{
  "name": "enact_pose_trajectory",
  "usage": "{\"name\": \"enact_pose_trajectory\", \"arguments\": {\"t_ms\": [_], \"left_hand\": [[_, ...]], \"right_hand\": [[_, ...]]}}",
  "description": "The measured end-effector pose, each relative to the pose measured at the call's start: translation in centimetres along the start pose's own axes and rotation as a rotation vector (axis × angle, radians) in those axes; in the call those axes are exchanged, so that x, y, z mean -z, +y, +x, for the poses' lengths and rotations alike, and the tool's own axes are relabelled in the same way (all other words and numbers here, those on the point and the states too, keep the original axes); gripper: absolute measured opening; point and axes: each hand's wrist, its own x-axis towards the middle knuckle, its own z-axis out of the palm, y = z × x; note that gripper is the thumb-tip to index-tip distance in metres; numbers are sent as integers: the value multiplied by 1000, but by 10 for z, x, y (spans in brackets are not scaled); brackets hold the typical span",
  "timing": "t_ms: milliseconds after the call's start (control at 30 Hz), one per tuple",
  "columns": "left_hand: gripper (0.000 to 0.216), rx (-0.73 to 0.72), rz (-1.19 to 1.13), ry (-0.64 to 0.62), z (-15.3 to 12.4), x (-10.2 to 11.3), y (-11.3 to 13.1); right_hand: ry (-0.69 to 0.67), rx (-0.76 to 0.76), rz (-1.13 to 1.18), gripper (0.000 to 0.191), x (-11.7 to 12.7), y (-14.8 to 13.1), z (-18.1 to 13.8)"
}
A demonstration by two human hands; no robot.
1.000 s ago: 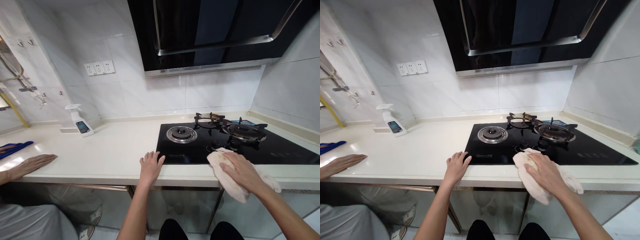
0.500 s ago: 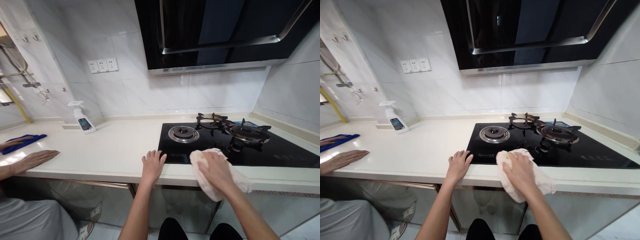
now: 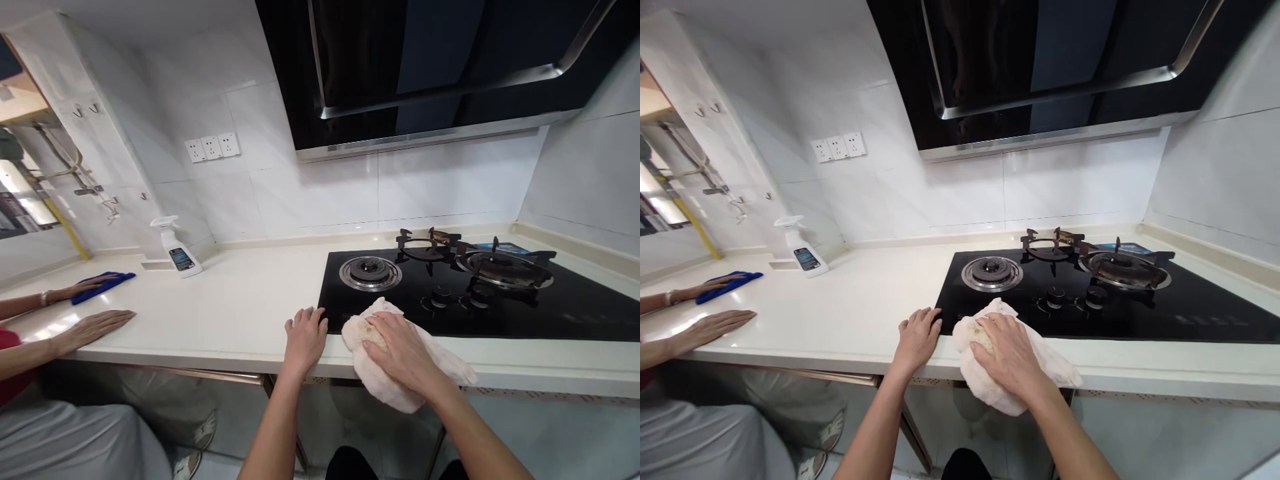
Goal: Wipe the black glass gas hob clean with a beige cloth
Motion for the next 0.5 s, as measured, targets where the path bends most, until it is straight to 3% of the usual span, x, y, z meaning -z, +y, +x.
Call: {"name": "enact_pose_trajectory", "arguments": {"t_ms": [267, 500], "left_hand": [[39, -7, -18, 18, 1, -2, -2], [41, -9, -34, 8, 1, -2, -2]], "right_hand": [[96, -142, -124, 51, 34, 92, -42], [130, -477, -266, 58, 81, 182, -88]]}}
